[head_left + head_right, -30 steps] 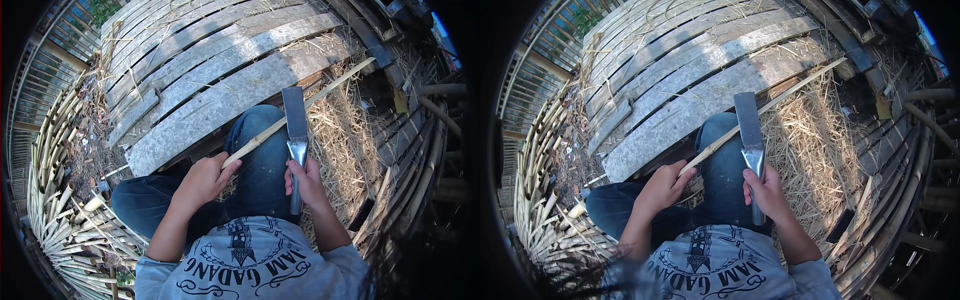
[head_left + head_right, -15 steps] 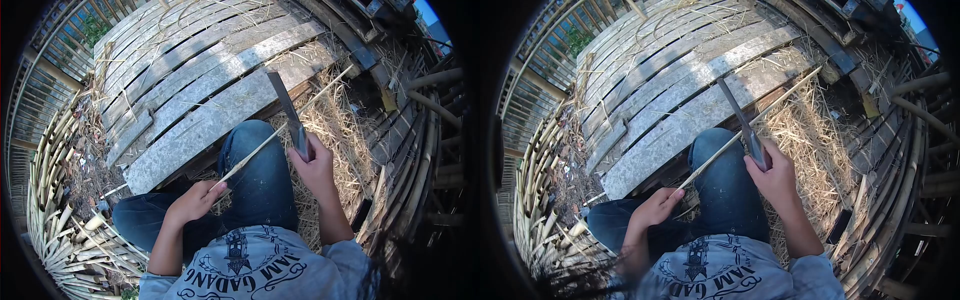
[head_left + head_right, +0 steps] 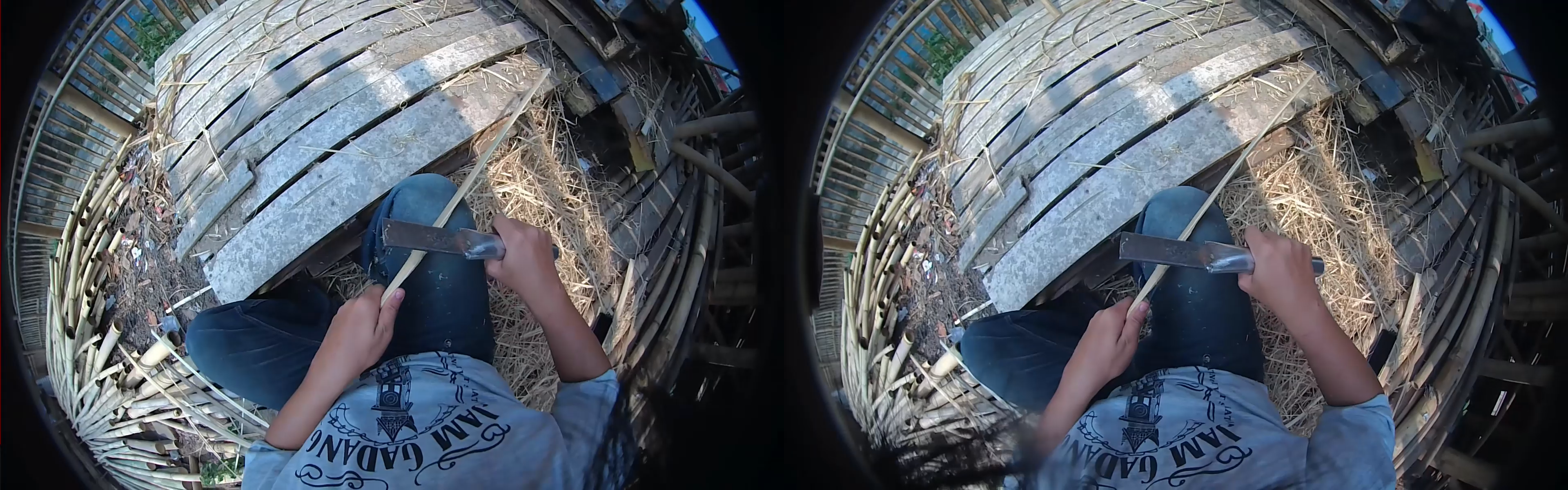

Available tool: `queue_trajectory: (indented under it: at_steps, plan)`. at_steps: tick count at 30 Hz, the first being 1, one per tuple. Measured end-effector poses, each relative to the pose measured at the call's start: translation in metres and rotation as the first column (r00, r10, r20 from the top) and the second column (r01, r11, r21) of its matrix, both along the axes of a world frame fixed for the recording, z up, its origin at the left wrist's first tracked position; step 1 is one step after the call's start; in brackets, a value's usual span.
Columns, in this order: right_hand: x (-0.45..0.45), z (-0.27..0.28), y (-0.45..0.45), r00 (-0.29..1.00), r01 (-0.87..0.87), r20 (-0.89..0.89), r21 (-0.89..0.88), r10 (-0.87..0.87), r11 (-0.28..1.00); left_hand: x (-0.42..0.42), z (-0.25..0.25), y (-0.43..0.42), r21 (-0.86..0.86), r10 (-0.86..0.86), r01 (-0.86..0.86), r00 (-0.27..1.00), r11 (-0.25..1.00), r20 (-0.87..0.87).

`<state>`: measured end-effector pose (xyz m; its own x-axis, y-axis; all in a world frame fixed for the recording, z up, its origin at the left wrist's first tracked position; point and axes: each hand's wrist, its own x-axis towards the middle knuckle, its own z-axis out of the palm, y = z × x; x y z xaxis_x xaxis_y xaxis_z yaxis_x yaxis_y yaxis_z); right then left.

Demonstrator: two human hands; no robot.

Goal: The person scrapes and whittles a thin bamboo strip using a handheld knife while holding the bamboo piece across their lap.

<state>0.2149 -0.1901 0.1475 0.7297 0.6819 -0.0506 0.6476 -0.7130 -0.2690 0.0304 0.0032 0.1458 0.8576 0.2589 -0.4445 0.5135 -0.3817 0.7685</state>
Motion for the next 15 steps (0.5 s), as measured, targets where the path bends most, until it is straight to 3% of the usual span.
queue_trajectory:
  at_steps: [4,6,8,12,13,14,15]
  plan:
    - [0.005,-0.004,0.002,0.999,0.019,0.048,0.031,-0.021,0.999,-0.002,0.004,-0.001,0.026,0.014,-0.014,1.0,1.0,0.003]
    - [0.012,0.003,0.003,0.987,0.119,0.112,-0.041,-0.113,0.992,-0.008,0.005,-0.002,0.005,0.033,-0.033,0.999,0.999,0.007]
    - [0.065,0.01,-0.028,0.841,0.508,0.236,-0.04,-0.486,0.86,-0.018,0.006,-0.002,-0.017,0.051,-0.051,0.999,0.999,0.018]
    - [0.098,0.036,-0.097,0.736,0.552,0.42,0.082,-0.531,0.83,-0.032,0.002,0.002,-0.053,0.081,-0.081,0.997,0.995,0.004]
    - [0.087,0.046,-0.09,0.788,0.551,0.275,0.081,-0.55,0.83,-0.031,0.0,0.0,-0.04,0.06,-0.06,0.998,0.997,0.005]
    - [0.072,0.045,-0.079,0.807,0.518,0.29,0.073,-0.515,0.852,-0.028,-0.001,-0.003,-0.056,0.061,-0.061,0.998,0.997,0.002]
    - [0.048,0.048,-0.059,0.867,0.442,0.163,0.188,-0.472,0.877,-0.02,-0.002,-0.006,-0.042,0.06,-0.059,0.998,0.997,0.024]
